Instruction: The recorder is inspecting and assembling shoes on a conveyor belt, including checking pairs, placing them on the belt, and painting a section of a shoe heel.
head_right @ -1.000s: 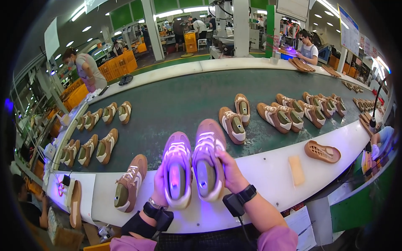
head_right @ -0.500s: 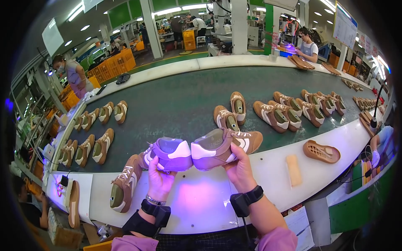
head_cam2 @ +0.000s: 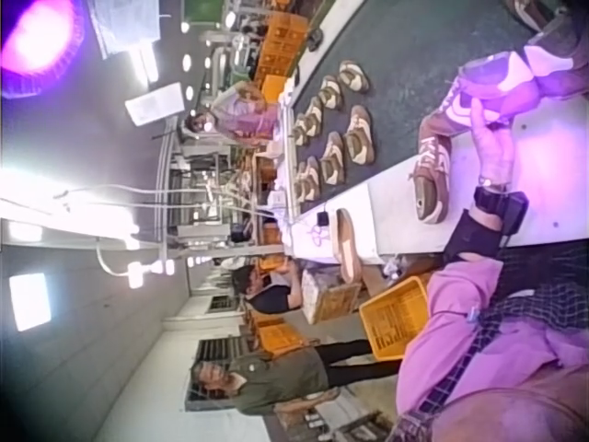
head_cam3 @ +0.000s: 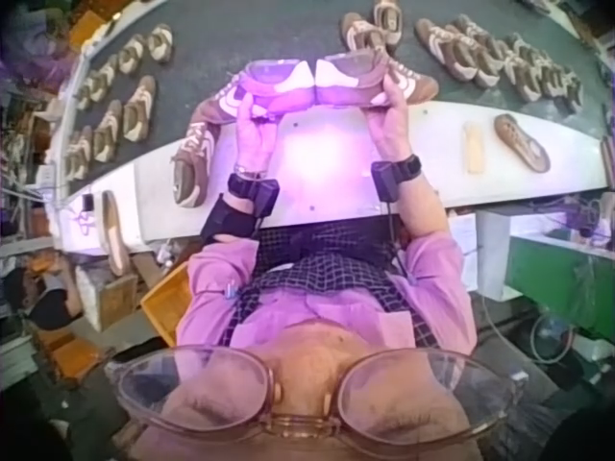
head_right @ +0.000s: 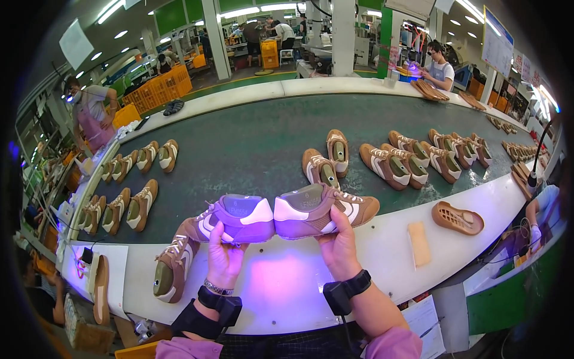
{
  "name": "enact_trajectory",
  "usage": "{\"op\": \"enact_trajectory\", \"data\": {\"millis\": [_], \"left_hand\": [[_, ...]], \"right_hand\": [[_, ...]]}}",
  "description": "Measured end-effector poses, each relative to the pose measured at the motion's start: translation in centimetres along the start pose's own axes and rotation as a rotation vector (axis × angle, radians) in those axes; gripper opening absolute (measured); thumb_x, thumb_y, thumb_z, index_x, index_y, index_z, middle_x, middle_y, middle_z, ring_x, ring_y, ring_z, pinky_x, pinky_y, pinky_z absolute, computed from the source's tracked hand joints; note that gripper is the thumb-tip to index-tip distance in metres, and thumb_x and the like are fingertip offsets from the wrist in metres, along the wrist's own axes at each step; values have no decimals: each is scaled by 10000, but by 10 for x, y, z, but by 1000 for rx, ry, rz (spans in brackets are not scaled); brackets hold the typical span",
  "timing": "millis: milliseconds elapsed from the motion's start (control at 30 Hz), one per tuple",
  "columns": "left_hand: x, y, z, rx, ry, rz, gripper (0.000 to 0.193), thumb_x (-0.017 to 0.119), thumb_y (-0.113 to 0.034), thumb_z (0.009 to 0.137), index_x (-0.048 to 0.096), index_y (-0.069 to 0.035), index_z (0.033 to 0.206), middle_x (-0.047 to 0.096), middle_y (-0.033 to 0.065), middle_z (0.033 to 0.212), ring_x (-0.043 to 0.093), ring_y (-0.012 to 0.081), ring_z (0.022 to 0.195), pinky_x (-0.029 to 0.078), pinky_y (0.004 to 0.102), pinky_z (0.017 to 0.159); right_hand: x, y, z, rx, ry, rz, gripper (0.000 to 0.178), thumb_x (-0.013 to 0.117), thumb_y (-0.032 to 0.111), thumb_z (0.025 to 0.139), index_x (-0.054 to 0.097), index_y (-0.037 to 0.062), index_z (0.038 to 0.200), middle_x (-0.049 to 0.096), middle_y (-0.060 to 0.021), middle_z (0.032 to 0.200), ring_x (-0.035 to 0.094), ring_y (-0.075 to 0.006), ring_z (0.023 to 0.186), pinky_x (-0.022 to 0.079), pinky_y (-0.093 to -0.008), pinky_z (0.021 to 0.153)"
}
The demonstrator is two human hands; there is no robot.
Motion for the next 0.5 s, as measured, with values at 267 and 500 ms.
{"op": "enact_trajectory", "data": {"millis": [267, 500], "left_hand": [[1, 5, 2, -9, -14, -7, 448, 606, -285, 878, 476, -89, 1259, 553, 66, 1215, 539, 227, 1122, 450, 450, 961], [3, 2, 1, 34, -25, 58, 338, 601, -280, 883, 536, -92, 1155, 590, 31, 1104, 574, 171, 1009, 475, 390, 883]], "right_hand": [[-1, 2, -1, 11, -24, 20, 419, 588, 238, 882, 479, 84, 1256, 560, -72, 1221, 548, -216, 1119, 453, -405, 960], [-3, 0, -2, 30, 8, -5, 450, 598, 236, 879, 460, 79, 1277, 549, -71, 1240, 531, -216, 1138, 428, -410, 982]]}}
Point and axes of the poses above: each hand's wrist, its own z-axis towards the middle knuckle, its own x-axis out of the palm, y = z × x, the point moved 7 cm from there along z, towards the middle knuckle
